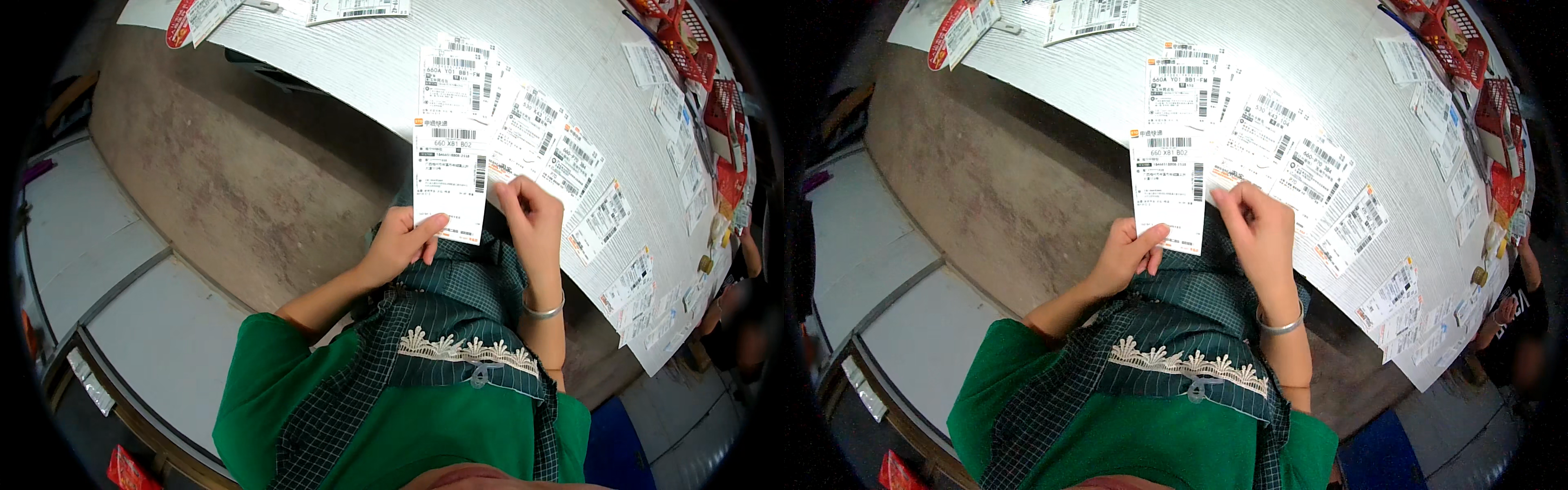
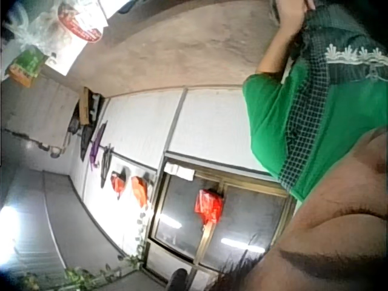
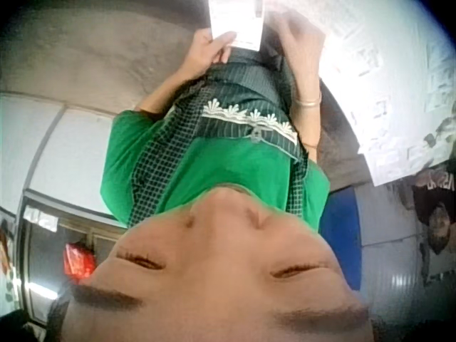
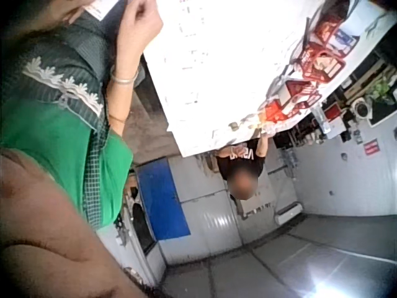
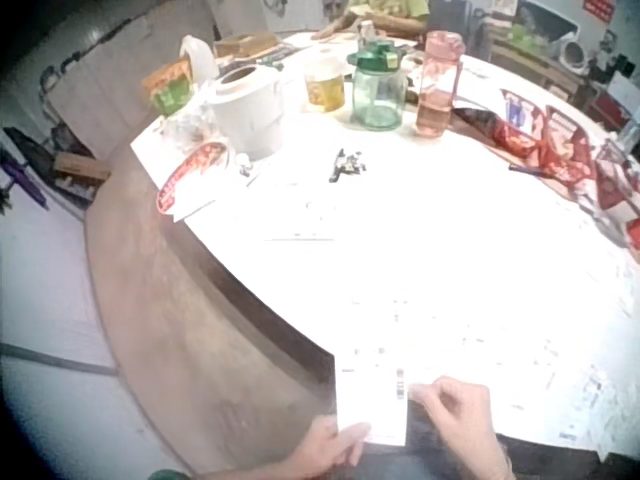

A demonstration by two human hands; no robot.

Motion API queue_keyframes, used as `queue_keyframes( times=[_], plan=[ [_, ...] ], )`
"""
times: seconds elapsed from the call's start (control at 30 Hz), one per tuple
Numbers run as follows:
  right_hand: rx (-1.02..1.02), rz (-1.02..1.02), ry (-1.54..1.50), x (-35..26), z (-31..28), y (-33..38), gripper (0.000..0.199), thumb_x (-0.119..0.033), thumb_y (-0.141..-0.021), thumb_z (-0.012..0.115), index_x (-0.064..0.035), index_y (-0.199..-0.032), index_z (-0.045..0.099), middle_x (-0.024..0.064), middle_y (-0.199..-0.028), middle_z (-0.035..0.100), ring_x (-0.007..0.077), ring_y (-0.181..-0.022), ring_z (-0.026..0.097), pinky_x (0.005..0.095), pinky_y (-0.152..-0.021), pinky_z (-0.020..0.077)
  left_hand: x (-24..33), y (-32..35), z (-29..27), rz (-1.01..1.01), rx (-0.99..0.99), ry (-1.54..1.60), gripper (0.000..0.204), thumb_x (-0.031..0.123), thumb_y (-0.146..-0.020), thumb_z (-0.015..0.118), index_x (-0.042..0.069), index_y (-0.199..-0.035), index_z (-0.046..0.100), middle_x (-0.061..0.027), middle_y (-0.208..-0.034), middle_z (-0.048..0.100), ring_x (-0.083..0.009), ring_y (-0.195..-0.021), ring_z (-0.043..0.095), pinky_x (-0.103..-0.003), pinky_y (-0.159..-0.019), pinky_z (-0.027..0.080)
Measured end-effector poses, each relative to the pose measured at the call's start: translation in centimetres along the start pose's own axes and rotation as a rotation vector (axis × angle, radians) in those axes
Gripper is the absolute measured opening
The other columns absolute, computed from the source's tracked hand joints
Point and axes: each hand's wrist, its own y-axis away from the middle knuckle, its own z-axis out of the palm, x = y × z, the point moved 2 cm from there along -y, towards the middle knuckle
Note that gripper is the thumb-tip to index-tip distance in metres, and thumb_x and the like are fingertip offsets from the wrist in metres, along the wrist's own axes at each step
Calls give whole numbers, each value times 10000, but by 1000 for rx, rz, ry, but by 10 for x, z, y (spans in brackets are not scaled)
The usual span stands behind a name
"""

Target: The person sorts printed forms on a table by hand, picking up several sheets at once, fanning through them, and placing them into different stacks on the desk.

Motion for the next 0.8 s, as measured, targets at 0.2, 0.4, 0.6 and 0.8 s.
queue_keyframes(
  times=[0.2,0.4,0.6,0.8],
  plan=[
    [-85,62,-237,11,1,44,220,-112,-860,559,7,-675,571,24,-516,501,73,-457,448,226,-440,344,-4,-3,5,-16,-24,-45,260,210,-908,528,-15,-818,623,-6,-513,534,-29,-405,407,-176,-379,295],
    [-80,-189,-101,16,2,63,147,-149,-781,649,-14,-736,612,102,-569,501,238,-486,486,311,-456,378,-16,5,12,199,-67,-418,194,120,-844,585,-13,-711,635,-20,-508,567,-81,-431,505,-230,-418,385],
    [-32,-320,-88,25,-5,79,134,-158,-779,650,-26,-800,635,101,-653,559,246,-547,532,334,-491,420,-28,5,18,421,-231,-597,91,74,-795,607,3,-795,665,-40,-549,601,-146,-461,566,-265,-466,442],
    [-40,-301,108,33,-16,81,202,-189,-771,661,-31,-702,555,94,-626,515,257,-538,520,344,-475,416,-20,-3,25,592,-214,-791,147,82,-795,604,-14,-898,646,-98,-761,653,-189,-653,621,-273,-605,478]
  ],
)
